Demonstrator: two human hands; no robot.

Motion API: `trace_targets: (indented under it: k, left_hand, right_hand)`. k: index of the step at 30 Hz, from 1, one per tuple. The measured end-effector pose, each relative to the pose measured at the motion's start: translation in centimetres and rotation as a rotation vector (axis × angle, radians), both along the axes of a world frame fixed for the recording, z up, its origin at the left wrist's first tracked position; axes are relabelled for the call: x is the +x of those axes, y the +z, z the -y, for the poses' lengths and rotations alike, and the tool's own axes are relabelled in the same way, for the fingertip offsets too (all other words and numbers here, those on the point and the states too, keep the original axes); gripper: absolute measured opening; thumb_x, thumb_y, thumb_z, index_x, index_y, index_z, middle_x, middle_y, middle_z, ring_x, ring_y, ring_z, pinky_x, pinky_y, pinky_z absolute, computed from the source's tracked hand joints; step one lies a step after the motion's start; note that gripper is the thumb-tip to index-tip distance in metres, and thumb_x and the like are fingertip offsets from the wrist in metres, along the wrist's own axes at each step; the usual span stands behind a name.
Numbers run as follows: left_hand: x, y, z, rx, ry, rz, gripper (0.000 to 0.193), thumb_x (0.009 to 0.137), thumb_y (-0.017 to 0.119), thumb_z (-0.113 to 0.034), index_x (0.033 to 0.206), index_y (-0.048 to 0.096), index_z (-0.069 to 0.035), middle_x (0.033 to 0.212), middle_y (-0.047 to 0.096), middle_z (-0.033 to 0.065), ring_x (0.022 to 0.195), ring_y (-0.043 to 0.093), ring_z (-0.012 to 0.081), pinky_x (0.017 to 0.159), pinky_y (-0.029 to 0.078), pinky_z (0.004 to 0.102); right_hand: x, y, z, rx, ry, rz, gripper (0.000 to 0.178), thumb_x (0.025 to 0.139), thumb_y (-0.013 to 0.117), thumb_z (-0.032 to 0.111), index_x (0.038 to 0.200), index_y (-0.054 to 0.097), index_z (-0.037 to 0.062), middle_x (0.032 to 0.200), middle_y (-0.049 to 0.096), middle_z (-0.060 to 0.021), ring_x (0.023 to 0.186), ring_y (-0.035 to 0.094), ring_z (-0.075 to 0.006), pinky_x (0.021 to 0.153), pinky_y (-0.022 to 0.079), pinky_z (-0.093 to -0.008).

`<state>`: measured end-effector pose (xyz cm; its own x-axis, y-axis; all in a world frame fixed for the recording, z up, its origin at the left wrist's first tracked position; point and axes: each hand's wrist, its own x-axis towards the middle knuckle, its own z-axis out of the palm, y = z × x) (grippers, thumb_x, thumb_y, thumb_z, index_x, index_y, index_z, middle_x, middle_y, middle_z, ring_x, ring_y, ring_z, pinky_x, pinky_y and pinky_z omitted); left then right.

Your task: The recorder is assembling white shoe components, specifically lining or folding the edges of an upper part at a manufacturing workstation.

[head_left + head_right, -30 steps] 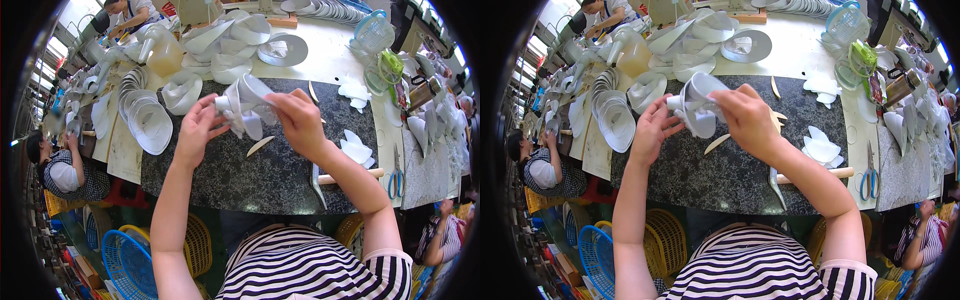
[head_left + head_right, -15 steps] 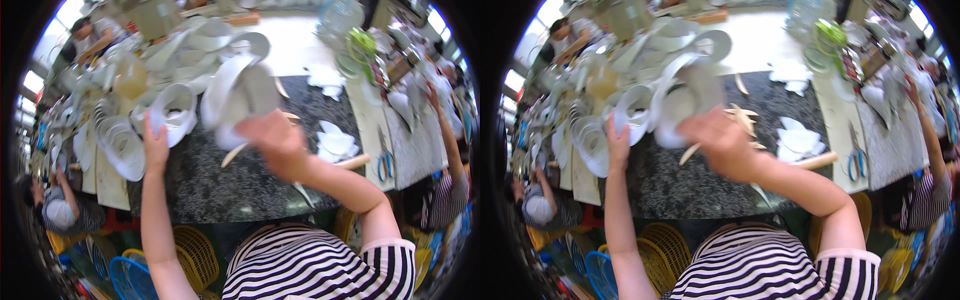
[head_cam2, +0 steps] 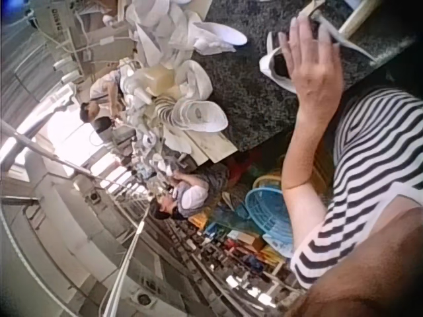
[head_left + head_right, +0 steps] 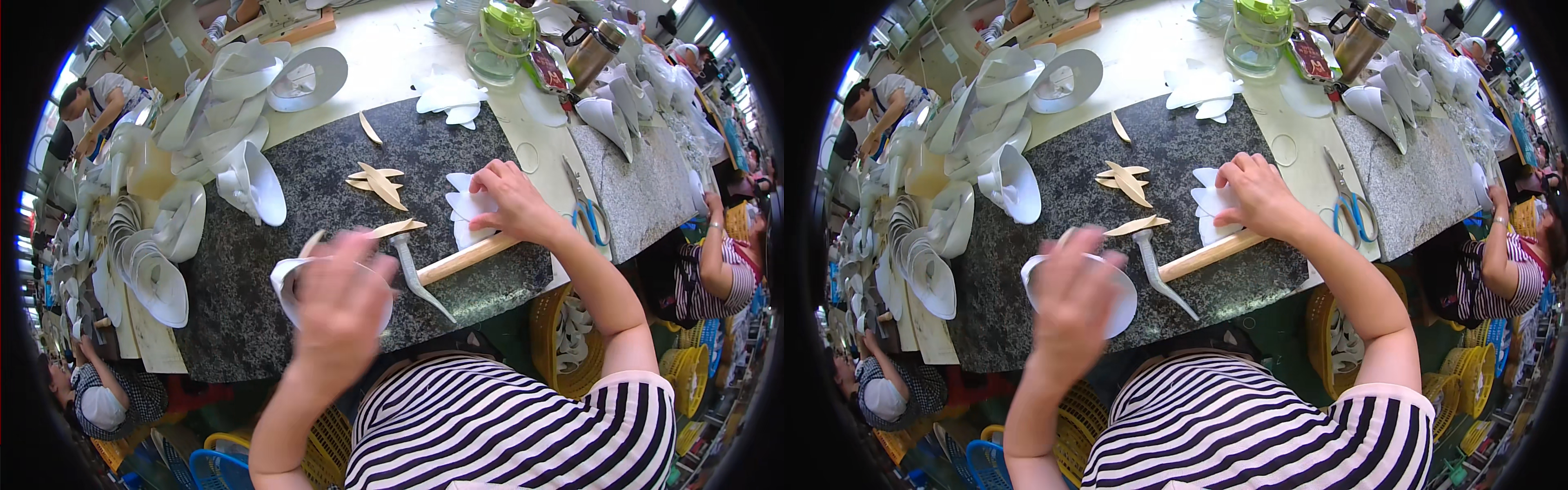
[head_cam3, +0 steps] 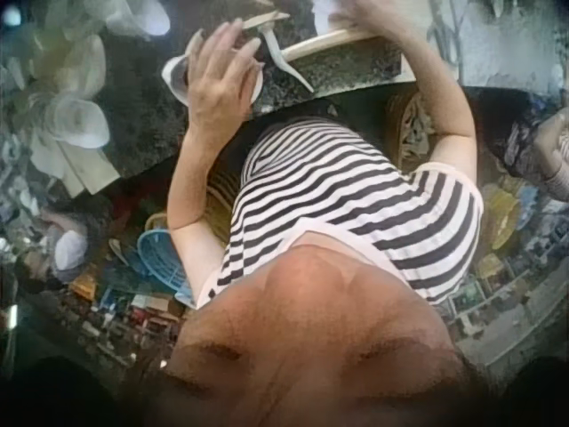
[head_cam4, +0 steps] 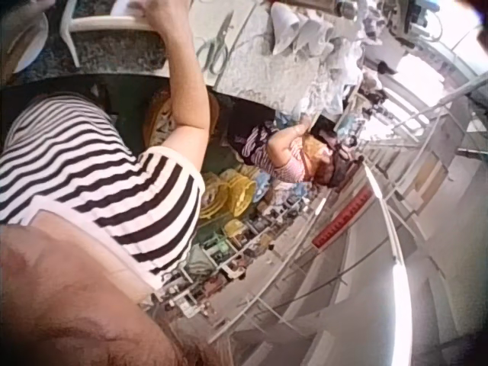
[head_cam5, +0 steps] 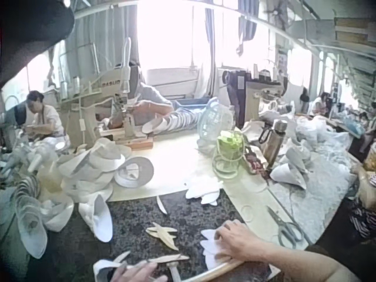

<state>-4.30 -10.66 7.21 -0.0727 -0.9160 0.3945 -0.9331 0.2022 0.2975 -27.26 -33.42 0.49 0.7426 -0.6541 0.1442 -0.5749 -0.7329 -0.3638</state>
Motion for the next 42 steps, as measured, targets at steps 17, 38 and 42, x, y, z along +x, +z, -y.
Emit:
trace_targets:
  k: [17,38,42]
  left_hand:
    - [1.1,-3.9,-8.9,0.276,0.098,0.255,0.031,0.083,0.071,-0.011,0.113,0.07,-0.005,0.11,0.064,0.0103,0.106,0.061,0.0283,0.094,0.047,0.0423]
    - [1.1,-8.1,-9.5,0.159,0.674,-0.94,0.02,0.09,0.079,-0.014,0.088,0.075,0.005,0.083,0.069,0.0083,0.067,0.062,0.0137,0.064,0.049,0.0283]
    - [1.6,-7.7,-8.9,0.233,0.688,-0.871,0.023,0.092,0.078,-0.015,0.09,0.073,0.007,0.084,0.07,0.0088,0.068,0.062,0.0123,0.064,0.049,0.0277]
  right_hand:
    - [1.7,5.2,0.1,0.551,-0.032,0.2,0.014,0.106,0.059,0.018,0.105,0.058,0.0043,0.081,0.062,-0.0039,0.068,0.057,-0.0095,0.06,0.046,-0.0277]
    - [11.8,1.5,-9.4,0.578,0.484,-0.036,0.023,0.091,0.076,0.02,0.092,0.069,-0.002,0.077,0.067,-0.0125,0.071,0.067,-0.0221,0.069,0.053,-0.0353]
    - [12.0,1.4,-9.6,0.602,0.427,-0.058,0.022,0.09,0.077,0.019,0.091,0.069,-0.0019,0.077,0.068,-0.0143,0.073,0.068,-0.0245,0.069,0.053,-0.0366]
